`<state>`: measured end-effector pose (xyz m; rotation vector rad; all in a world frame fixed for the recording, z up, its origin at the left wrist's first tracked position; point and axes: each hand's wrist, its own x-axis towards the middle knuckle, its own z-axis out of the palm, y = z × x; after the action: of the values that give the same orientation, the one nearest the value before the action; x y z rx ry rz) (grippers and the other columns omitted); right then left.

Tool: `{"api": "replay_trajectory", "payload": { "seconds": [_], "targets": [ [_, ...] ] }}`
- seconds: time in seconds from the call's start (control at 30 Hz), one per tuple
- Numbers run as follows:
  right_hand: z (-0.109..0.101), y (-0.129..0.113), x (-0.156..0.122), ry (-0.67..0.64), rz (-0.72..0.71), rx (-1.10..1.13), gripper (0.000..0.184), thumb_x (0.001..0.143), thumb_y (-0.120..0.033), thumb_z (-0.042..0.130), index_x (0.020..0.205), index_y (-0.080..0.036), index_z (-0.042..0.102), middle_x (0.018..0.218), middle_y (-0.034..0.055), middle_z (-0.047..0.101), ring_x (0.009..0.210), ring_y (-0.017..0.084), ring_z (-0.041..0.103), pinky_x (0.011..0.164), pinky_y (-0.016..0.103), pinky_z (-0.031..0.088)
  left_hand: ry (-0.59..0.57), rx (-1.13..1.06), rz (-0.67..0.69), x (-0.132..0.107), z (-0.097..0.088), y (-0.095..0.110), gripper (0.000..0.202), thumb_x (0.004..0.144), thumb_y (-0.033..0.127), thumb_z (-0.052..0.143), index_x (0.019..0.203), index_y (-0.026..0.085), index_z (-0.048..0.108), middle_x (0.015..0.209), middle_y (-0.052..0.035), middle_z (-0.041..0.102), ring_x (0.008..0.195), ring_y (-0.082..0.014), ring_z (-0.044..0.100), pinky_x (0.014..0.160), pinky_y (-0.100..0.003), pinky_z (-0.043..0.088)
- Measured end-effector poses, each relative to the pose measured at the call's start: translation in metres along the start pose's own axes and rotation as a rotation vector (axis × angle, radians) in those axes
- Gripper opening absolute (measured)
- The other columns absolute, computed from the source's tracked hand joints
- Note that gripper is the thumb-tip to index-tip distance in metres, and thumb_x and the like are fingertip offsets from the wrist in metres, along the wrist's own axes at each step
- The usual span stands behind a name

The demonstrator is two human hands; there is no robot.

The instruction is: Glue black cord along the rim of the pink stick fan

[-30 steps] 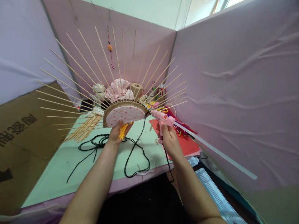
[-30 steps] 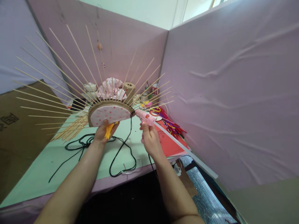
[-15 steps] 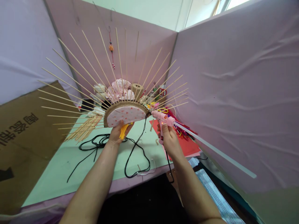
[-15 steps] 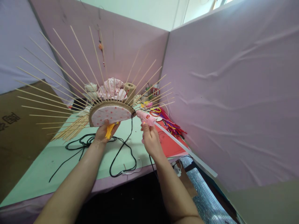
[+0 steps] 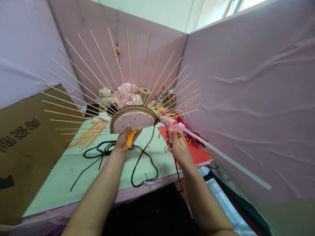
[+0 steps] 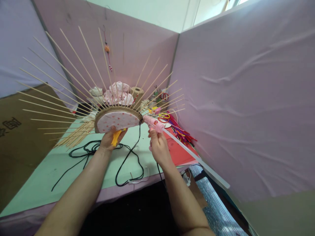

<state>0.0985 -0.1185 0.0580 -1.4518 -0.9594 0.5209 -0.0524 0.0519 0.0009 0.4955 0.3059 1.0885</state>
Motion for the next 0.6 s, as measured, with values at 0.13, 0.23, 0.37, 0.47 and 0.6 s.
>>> {"api": "replay_trajectory", "payload": {
  "seconds": [0.13, 0.23, 0.37, 0.47, 0.6],
  "targets": [
    [0.0007, -0.0010, -0.0004, 0.003, 0.009, 0.017, 0.052, 0.086, -0.068, 0.039, 0.088, -0.020, 0.058, 0.070, 0.0009, 0.055, 0.057, 0.013, 0.051, 0.048, 0.024, 0.045, -0.015, -0.001, -0.001, -0.0006, 0.0009, 0.0001, 0.023, 0.084, 0.016, 0.062, 0.107, 0.017, 0.062, 0.099, -0.0070, 0.073, 0.092, -0.0173, 0.070, 0.087, -0.031, 0.057],
    [0.0007, -0.0015, -0.0005, 0.004, 0.020, 0.022, 0.051, 0.086, -0.068, 0.040, 0.087, -0.020, 0.058, 0.070, 0.0003, 0.054, 0.057, 0.013, 0.051, 0.049, 0.024, 0.045, -0.008, 0.010, 0.004, -0.0012, 0.0018, 0.0002, 0.027, 0.082, 0.016, 0.065, 0.108, 0.018, 0.062, 0.100, -0.0076, 0.073, 0.095, -0.0182, 0.069, 0.091, -0.033, 0.055],
    [0.0007, -0.0022, -0.0005, 0.005, 0.018, 0.014, 0.051, 0.085, -0.068, 0.039, 0.086, -0.020, 0.057, 0.070, -0.0001, 0.054, 0.057, 0.013, 0.051, 0.049, 0.024, 0.045, 0.003, 0.015, 0.011, -0.0015, 0.0020, 0.0002, 0.029, 0.080, 0.016, 0.067, 0.108, 0.017, 0.062, 0.103, -0.0080, 0.072, 0.099, -0.0197, 0.068, 0.097, -0.036, 0.052],
    [0.0011, -0.0028, -0.0003, 0.000, 0.004, 0.012, 0.052, 0.086, -0.069, 0.038, 0.089, -0.020, 0.057, 0.071, 0.0005, 0.055, 0.057, 0.013, 0.051, 0.049, 0.024, 0.046, -0.004, 0.005, 0.003, -0.0012, 0.0019, 0.0001, 0.027, 0.081, 0.016, 0.066, 0.108, 0.017, 0.062, 0.102, -0.0075, 0.073, 0.097, -0.0192, 0.069, 0.096, -0.036, 0.052],
    [0.0015, -0.0034, 0.0002, -0.003, 0.007, 0.012, 0.053, 0.086, -0.068, 0.038, 0.090, -0.020, 0.058, 0.073, 0.0011, 0.055, 0.058, 0.013, 0.052, 0.048, 0.023, 0.045, -0.004, 0.008, -0.007, -0.0008, 0.0009, -0.0005, 0.033, 0.080, 0.016, 0.067, 0.112, 0.017, 0.060, 0.102, -0.0079, 0.073, 0.095, -0.0193, 0.069, 0.095, -0.036, 0.053]
  ]
}}
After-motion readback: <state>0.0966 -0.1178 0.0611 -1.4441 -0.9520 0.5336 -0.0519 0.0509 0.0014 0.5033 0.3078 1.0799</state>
